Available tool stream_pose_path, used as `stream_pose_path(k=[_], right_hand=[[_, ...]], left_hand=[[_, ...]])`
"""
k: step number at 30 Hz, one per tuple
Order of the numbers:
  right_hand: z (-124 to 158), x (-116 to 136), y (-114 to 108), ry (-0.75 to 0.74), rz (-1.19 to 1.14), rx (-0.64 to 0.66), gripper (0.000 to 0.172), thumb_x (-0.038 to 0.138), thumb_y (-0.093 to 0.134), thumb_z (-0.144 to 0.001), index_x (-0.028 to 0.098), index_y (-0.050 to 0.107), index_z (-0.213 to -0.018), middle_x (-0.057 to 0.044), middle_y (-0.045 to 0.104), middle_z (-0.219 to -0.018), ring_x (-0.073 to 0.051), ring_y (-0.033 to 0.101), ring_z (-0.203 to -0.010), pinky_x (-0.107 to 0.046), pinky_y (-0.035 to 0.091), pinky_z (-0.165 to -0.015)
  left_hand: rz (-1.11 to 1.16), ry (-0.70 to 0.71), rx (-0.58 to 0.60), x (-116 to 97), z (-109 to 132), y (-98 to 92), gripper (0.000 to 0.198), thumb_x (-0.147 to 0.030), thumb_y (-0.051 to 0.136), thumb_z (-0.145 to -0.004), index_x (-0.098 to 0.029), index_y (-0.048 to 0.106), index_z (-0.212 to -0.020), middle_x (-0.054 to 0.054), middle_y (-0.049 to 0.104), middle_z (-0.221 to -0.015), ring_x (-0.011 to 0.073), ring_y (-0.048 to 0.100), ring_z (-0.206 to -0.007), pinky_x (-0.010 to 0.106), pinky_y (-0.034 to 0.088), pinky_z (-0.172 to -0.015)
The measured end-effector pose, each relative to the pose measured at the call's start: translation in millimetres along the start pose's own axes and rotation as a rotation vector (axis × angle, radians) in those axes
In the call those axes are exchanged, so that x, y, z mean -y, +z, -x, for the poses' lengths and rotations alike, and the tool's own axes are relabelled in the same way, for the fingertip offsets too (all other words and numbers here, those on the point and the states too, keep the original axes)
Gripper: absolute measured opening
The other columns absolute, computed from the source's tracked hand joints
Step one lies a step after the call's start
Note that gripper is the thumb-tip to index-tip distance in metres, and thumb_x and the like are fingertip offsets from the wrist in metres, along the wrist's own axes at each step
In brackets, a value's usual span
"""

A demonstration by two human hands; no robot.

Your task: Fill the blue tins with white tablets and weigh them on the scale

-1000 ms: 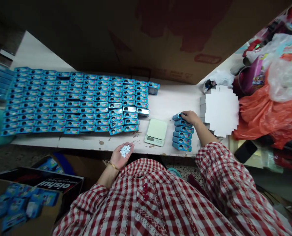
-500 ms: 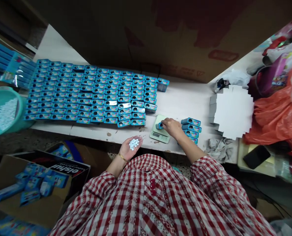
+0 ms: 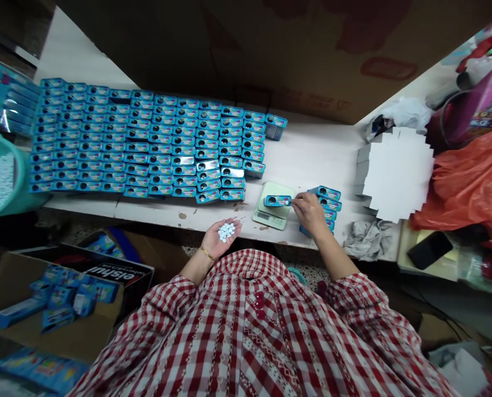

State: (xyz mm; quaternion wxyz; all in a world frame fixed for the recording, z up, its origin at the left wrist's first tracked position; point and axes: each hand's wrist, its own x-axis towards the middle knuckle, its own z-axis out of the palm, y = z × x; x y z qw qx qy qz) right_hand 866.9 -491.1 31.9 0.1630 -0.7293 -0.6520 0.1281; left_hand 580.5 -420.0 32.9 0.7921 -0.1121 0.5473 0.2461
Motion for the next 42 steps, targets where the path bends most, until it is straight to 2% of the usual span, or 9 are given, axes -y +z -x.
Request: stream_pose_path(k=[4,8,18,22,26,29,32,35,42], right_hand=[[-5,1,-3,-0.015,0.024,-0.001,0.027,0.029,0.041,-0.087,0.021,0.066,-0.096,-0.009,0.058,-0.099,-0.023,0.049,-0.094,-0.038,0.042,-0.083],[-1,-6,-5,-0.027,-0.006,0.010,0.031,0.033,0.047,-0.084,0.021,0.058,-0.110,-0.009,0.056,-0.110,-0.025,0.048,-0.102,-0.040,0.040,-0.088],[-1,2,-5,-0.009,-0.059,0.021,0.047,0.040,0.050,-0.082,0.023,0.045,-0.126,-0.012,0.050,-0.124,-0.028,0.044,-0.115,-0.048,0.037,-0.094],[-1,45,-6,-0.072,-0.189,-0.003,0.039,0.038,0.046,-0.085,0.025,0.049,-0.121,-0.010,0.056,-0.113,-0.025,0.049,-0.108,-0.044,0.042,-0.092],[3,107,7,-0.232,-0.224,0.170,0.036,0.031,0.044,-0.086,0.027,0.050,-0.121,-0.010,0.057,-0.109,-0.025,0.052,-0.099,-0.042,0.047,-0.083],[0,127,21,-0.218,-0.072,0.259,0.035,0.021,0.039,-0.086,0.020,0.052,-0.119,-0.014,0.055,-0.111,-0.028,0.050,-0.096,-0.041,0.049,-0.076],[-8,119,27,-0.228,-0.020,0.330,0.035,0.012,0.036,-0.086,0.018,0.055,-0.114,-0.013,0.057,-0.105,-0.025,0.051,-0.092,-0.037,0.049,-0.074],[-14,102,26,-0.252,-0.076,0.356,0.031,0.013,0.038,-0.086,0.018,0.058,-0.108,-0.011,0.059,-0.102,-0.022,0.054,-0.091,-0.032,0.049,-0.073],[-27,61,15,-0.182,-0.366,0.052,0.022,0.016,0.048,-0.083,0.021,0.064,-0.097,-0.006,0.062,-0.087,-0.015,0.059,-0.083,-0.028,0.049,-0.075]], left_hand=[[-0.011,0.016,0.025,-2,1,-2.3,0.024,-0.014,0.042,-0.081,-0.008,0.063,-0.091,0.014,0.068,-0.081,0.0221,0.065,-0.085,0.032,0.055,-0.070],[-0.008,0.041,0.046,-2,2,-6.4,0.022,-0.014,0.042,-0.081,-0.007,0.063,-0.082,0.015,0.068,-0.082,0.0230,0.065,-0.086,0.033,0.054,-0.072],[-0.020,0.012,0.106,7,-1,-2.5,0.027,-0.015,0.042,-0.080,-0.009,0.061,-0.099,0.014,0.068,-0.092,0.0229,0.062,-0.097,0.035,0.051,-0.080],[-0.016,-0.024,0.195,13,-1,12.1,0.025,-0.014,0.041,-0.081,-0.007,0.062,-0.093,0.016,0.067,-0.095,0.0238,0.061,-0.097,0.035,0.050,-0.081],[-0.040,-0.096,0.263,21,-8,31.9,0.024,-0.016,0.041,-0.083,-0.008,0.062,-0.092,0.010,0.068,-0.084,0.0171,0.065,-0.078,0.029,0.050,-0.073],[-0.036,-0.115,0.233,26,-13,42.7,0.023,-0.016,0.041,-0.085,-0.010,0.062,-0.090,0.004,0.066,-0.071,0.0119,0.062,-0.065,0.023,0.049,-0.068],[-0.004,-0.108,0.227,29,-14,48.8,0.023,-0.016,0.040,-0.086,-0.010,0.061,-0.081,0.003,0.064,-0.065,0.0113,0.061,-0.062,0.024,0.048,-0.072],[0.007,-0.101,0.220,31,-15,54.5,0.024,-0.014,0.038,-0.085,-0.010,0.060,-0.075,0.004,0.063,-0.064,0.0110,0.060,-0.061,0.025,0.048,-0.074],[-0.038,-0.077,0.348,31,-23,71.8,0.022,-0.013,0.040,-0.082,-0.006,0.062,-0.080,0.011,0.067,-0.075,0.0174,0.064,-0.075,0.032,0.049,-0.078]])
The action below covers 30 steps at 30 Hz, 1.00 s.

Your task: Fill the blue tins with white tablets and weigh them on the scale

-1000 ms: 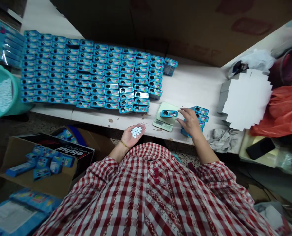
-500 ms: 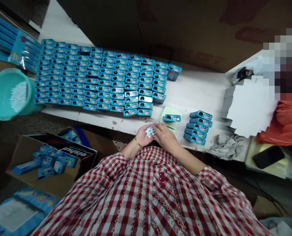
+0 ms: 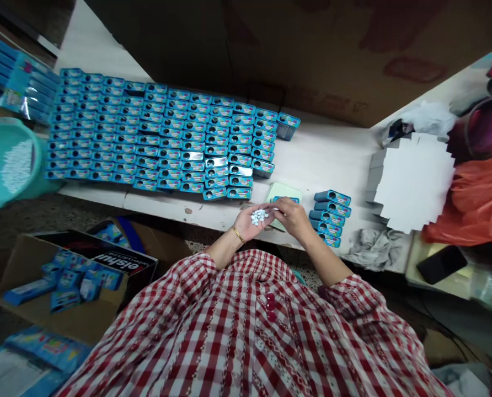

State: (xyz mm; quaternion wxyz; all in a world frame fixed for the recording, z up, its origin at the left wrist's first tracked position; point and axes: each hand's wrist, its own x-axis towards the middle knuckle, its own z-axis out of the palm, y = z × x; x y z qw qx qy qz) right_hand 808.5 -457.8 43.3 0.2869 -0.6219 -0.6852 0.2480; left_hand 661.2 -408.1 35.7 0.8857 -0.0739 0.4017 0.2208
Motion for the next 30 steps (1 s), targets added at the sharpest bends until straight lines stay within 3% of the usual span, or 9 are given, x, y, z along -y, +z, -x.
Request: stream_pose_path(k=[5,8,11,17,22,25,30], right_hand=[[-2,-23,-3,0.074,0.095,-0.044,0.019,0.020,0.052,-0.082,0.021,0.065,-0.096,-0.006,0.063,-0.086,-0.016,0.060,-0.080,-0.028,0.050,-0.071],[3,-26,-6,0.087,0.145,-0.047,0.024,0.022,0.051,-0.083,0.021,0.062,-0.103,-0.007,0.062,-0.094,-0.018,0.060,-0.087,-0.030,0.051,-0.075],[13,-27,-14,0.113,0.139,-0.129,0.025,0.023,0.048,-0.085,0.022,0.061,-0.106,-0.008,0.061,-0.100,-0.018,0.059,-0.092,-0.031,0.050,-0.079],[26,-36,-21,0.149,0.119,-0.191,0.022,0.022,0.046,-0.086,0.019,0.062,-0.100,-0.008,0.063,-0.093,-0.018,0.059,-0.087,-0.033,0.050,-0.079],[26,-40,-14,0.175,0.325,-0.089,0.030,0.018,0.043,-0.085,0.016,0.059,-0.110,-0.012,0.059,-0.105,-0.023,0.053,-0.098,-0.037,0.047,-0.084],[22,-40,-10,0.177,0.368,-0.029,0.027,0.018,0.043,-0.085,0.017,0.062,-0.104,-0.011,0.060,-0.101,-0.023,0.053,-0.094,-0.036,0.047,-0.081],[12,-38,-11,0.084,0.100,-0.105,0.021,0.019,0.043,-0.086,0.021,0.063,-0.092,-0.006,0.064,-0.092,-0.017,0.058,-0.089,-0.031,0.049,-0.079]], left_hand=[[-0.052,0.012,-0.013,-2,-8,-1.0,0.022,-0.013,0.044,-0.079,-0.005,0.063,-0.087,0.014,0.068,-0.086,0.0196,0.064,-0.086,0.031,0.048,-0.082],[-0.087,0.022,-0.017,-3,-5,2.7,0.023,-0.012,0.045,-0.078,-0.004,0.063,-0.090,0.014,0.068,-0.089,0.0194,0.064,-0.087,0.030,0.048,-0.082],[-0.112,0.041,-0.007,-5,-1,9.2,0.023,-0.012,0.047,-0.077,-0.004,0.064,-0.090,0.015,0.067,-0.093,0.0206,0.063,-0.091,0.030,0.049,-0.082],[-0.102,0.035,-0.024,-8,-1,13.3,0.022,-0.012,0.048,-0.076,-0.004,0.064,-0.089,0.016,0.067,-0.094,0.0221,0.061,-0.097,0.030,0.049,-0.084],[-0.076,0.040,-0.055,-16,2,1.0,0.023,-0.013,0.045,-0.078,-0.004,0.063,-0.091,0.016,0.067,-0.095,0.0225,0.060,-0.100,0.030,0.049,-0.084],[-0.047,0.068,-0.088,-22,8,-9.9,0.025,-0.013,0.044,-0.079,-0.005,0.062,-0.094,0.015,0.067,-0.094,0.0218,0.060,-0.099,0.030,0.049,-0.084],[-0.012,0.083,-0.127,-24,18,-19.3,0.029,-0.013,0.043,-0.080,-0.005,0.061,-0.102,0.015,0.067,-0.094,0.0216,0.060,-0.100,0.031,0.050,-0.085]])
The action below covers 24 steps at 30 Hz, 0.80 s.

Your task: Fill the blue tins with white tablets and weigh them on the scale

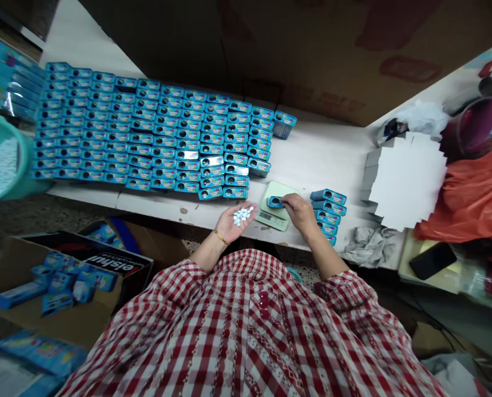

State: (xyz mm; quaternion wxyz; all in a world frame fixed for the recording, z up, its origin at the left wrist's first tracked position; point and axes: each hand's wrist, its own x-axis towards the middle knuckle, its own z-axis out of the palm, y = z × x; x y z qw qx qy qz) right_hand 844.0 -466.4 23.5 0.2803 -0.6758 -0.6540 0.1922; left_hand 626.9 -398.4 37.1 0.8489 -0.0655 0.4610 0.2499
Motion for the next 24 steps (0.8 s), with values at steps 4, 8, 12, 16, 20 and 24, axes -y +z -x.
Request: stream_pose_path(k=[4,8,12,16,20,24], right_hand=[[-7,-16,-19,0.084,-0.092,-0.234,0.019,0.020,0.046,-0.084,0.020,0.063,-0.092,-0.005,0.065,-0.093,-0.016,0.060,-0.088,-0.031,0.049,-0.079],[-10,-42,-37,0.226,0.026,-0.151,0.019,0.019,0.050,-0.079,0.019,0.065,-0.091,-0.006,0.065,-0.090,-0.017,0.061,-0.079,-0.032,0.049,-0.072],[-12,-54,-34,0.234,0.116,0.048,0.025,0.016,0.048,-0.078,0.018,0.064,-0.098,-0.007,0.064,-0.094,-0.018,0.060,-0.078,-0.033,0.047,-0.075],[-17,-58,-16,0.227,0.265,0.214,0.028,0.014,0.049,-0.077,0.017,0.063,-0.101,-0.010,0.062,-0.101,-0.022,0.058,-0.086,-0.032,0.045,-0.073],[-25,-58,5,0.209,0.388,0.385,0.030,0.008,0.044,-0.077,0.017,0.064,-0.097,-0.010,0.061,-0.101,-0.021,0.057,-0.087,-0.029,0.043,-0.071],[-28,-61,15,0.184,0.431,0.485,0.022,0.011,0.045,-0.078,0.017,0.065,-0.085,-0.011,0.061,-0.094,-0.019,0.055,-0.081,-0.026,0.040,-0.065]], left_hand=[[0.019,0.002,-0.022,-3,6,-6.1,0.029,-0.013,0.042,-0.081,-0.006,0.061,-0.102,0.015,0.067,-0.094,0.0220,0.061,-0.099,0.030,0.052,-0.080],[0.048,0.026,-0.082,-10,12,-18.8,0.032,-0.012,0.040,-0.082,-0.007,0.059,-0.107,0.015,0.067,-0.096,0.0222,0.061,-0.098,0.030,0.053,-0.079],[0.093,0.058,-0.177,-14,18,-30.8,0.035,-0.012,0.038,-0.083,-0.007,0.056,-0.113,0.016,0.066,-0.097,0.0226,0.062,-0.097,0.031,0.055,-0.076],[0.130,0.094,-0.217,-15,21,-36.4,0.035,-0.012,0.038,-0.083,-0.007,0.055,-0.113,0.016,0.066,-0.096,0.0228,0.062,-0.097,0.032,0.055,-0.076],[0.124,0.109,-0.213,-15,22,-37.5,0.033,-0.012,0.039,-0.082,-0.006,0.057,-0.108,0.016,0.066,-0.095,0.0225,0.062,-0.097,0.031,0.054,-0.078],[0.104,0.096,-0.184,-13,23,-36.4,0.033,-0.012,0.040,-0.081,-0.006,0.059,-0.107,0.016,0.066,-0.097,0.0221,0.061,-0.098,0.030,0.054,-0.080]])
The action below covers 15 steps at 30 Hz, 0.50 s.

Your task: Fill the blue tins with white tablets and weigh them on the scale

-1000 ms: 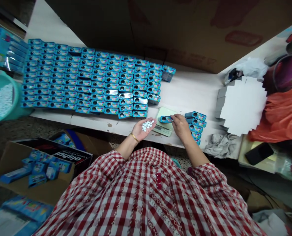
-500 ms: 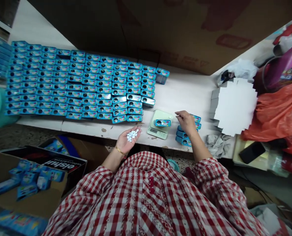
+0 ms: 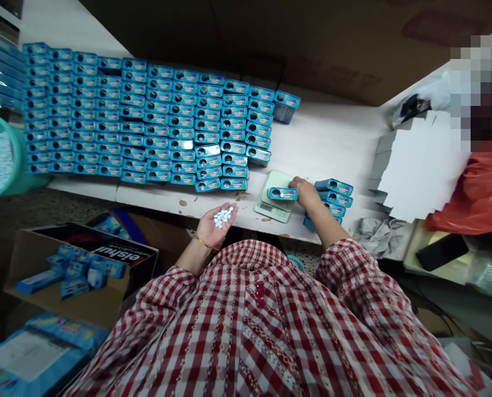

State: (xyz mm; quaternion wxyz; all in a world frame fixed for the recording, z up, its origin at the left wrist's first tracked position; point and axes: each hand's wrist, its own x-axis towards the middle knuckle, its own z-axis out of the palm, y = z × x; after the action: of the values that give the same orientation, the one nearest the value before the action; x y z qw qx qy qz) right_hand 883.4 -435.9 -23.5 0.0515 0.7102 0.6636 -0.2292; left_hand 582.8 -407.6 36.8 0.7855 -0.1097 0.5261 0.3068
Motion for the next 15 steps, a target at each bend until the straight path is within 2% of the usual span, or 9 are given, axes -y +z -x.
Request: stream_pose_path(k=[3,11,13,15], right_hand=[[1,-6,5,0.021,-0.049,-0.038,0.021,0.011,0.045,-0.076,0.017,0.065,-0.083,-0.010,0.060,-0.093,-0.018,0.054,-0.081,-0.026,0.040,-0.066],[-7,-22,20,0.072,-0.355,-0.150,0.024,0.009,0.048,-0.068,0.017,0.067,-0.081,-0.005,0.062,-0.089,-0.017,0.055,-0.081,-0.031,0.043,-0.077],[-7,-23,16,0.096,-0.495,-0.201,0.022,0.011,0.049,-0.069,0.017,0.066,-0.080,-0.004,0.062,-0.085,-0.016,0.056,-0.079,-0.031,0.045,-0.077],[-2,-20,6,0.114,-0.630,-0.303,0.019,0.014,0.049,-0.072,0.016,0.066,-0.083,-0.004,0.063,-0.084,-0.015,0.057,-0.078,-0.030,0.047,-0.075]], left_hand=[[-0.022,-0.016,0.023,3,0,1.1,0.033,-0.012,0.041,-0.081,-0.006,0.059,-0.107,0.015,0.067,-0.096,0.0216,0.061,-0.098,0.030,0.053,-0.080],[-0.076,-0.070,0.069,13,0,9.7,0.028,-0.012,0.042,-0.080,-0.005,0.061,-0.099,0.015,0.067,-0.094,0.0218,0.062,-0.097,0.030,0.053,-0.078],[-0.089,-0.084,0.079,15,0,12.1,0.028,-0.013,0.042,-0.080,-0.005,0.061,-0.099,0.015,0.067,-0.094,0.0217,0.062,-0.097,0.030,0.053,-0.078],[-0.102,-0.102,0.101,16,0,14.8,0.029,-0.013,0.041,-0.080,-0.006,0.061,-0.100,0.015,0.067,-0.095,0.0213,0.062,-0.097,0.030,0.053,-0.078]])
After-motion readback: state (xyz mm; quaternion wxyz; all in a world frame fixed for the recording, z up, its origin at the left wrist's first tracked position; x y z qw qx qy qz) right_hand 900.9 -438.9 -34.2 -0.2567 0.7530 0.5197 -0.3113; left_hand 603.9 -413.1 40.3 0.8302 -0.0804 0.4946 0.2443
